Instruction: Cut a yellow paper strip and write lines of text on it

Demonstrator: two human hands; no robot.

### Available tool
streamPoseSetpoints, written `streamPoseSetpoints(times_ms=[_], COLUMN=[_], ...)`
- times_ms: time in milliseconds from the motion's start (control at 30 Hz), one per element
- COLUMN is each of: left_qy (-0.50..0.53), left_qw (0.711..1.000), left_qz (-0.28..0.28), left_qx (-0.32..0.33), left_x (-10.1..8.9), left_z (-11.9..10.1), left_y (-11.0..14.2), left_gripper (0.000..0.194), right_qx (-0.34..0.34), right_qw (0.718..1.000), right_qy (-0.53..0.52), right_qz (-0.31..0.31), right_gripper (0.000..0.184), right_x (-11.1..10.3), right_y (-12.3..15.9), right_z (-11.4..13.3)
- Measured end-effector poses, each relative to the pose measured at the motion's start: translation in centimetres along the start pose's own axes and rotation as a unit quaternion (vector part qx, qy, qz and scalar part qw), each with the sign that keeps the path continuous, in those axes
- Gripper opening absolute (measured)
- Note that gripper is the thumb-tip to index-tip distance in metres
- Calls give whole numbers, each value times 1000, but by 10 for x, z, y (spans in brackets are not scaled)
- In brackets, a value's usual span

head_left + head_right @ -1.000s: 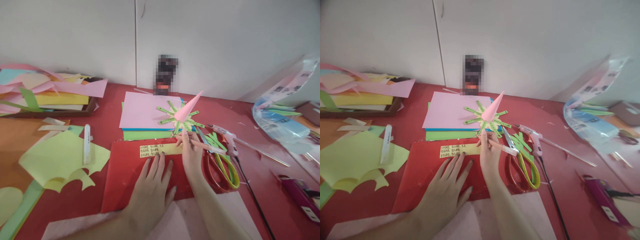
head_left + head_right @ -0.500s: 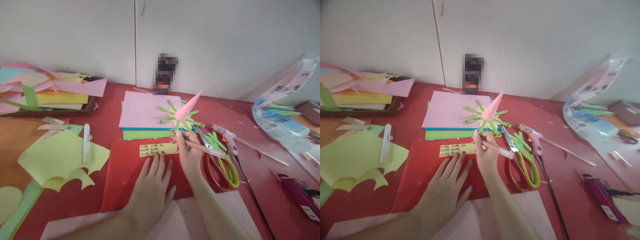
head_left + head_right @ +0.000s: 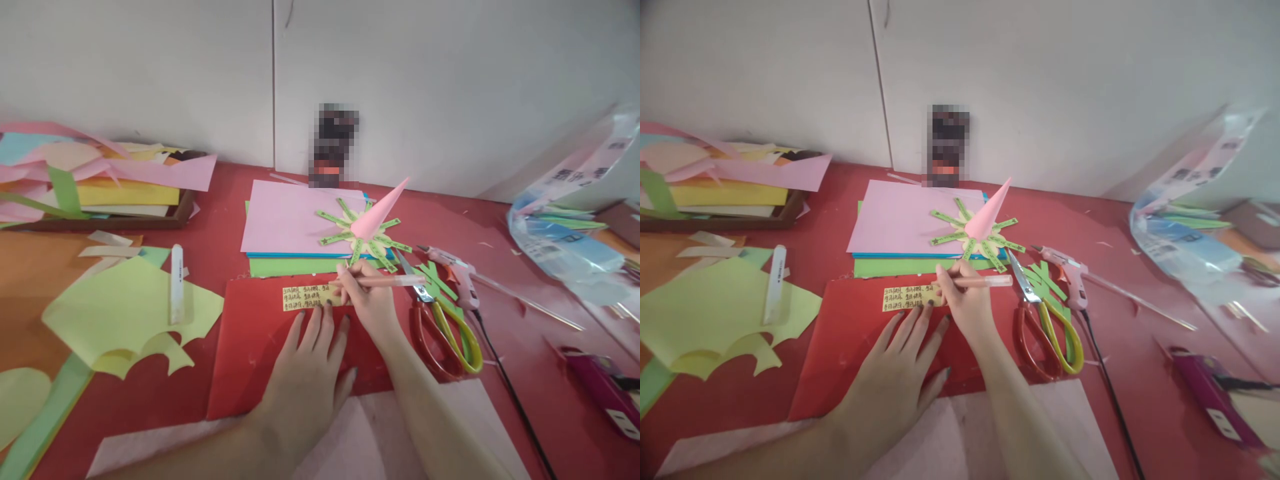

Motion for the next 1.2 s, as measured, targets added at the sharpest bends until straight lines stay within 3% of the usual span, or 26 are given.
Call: streamPoseSetpoints(times_ms=[333, 1200], left_qy=[-2, 2], left_qw=[1000, 1000], left_qz=[6, 20], left_qx=[-2, -5], left_x=[1, 1], left_z=[1, 0], left_y=[0, 0], left_gripper=[50, 51], right_qx=[-13, -14], right_qw=[998, 998], right_qy=[48, 57], right_qz=[-32, -12], right_gripper=[35, 32], right_x=[-2, -2], right_y=[0, 0], right_z=[-1, 2])
Point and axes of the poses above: each hand's wrist, its own y-axis away from the middle knuckle, its own x-axis out of the palm, z = x × y, the point moved 2 cm from there along -y, towards the middle knuckle, and after that the axes turned 4 degrees about -z, right-handed, at the moved point
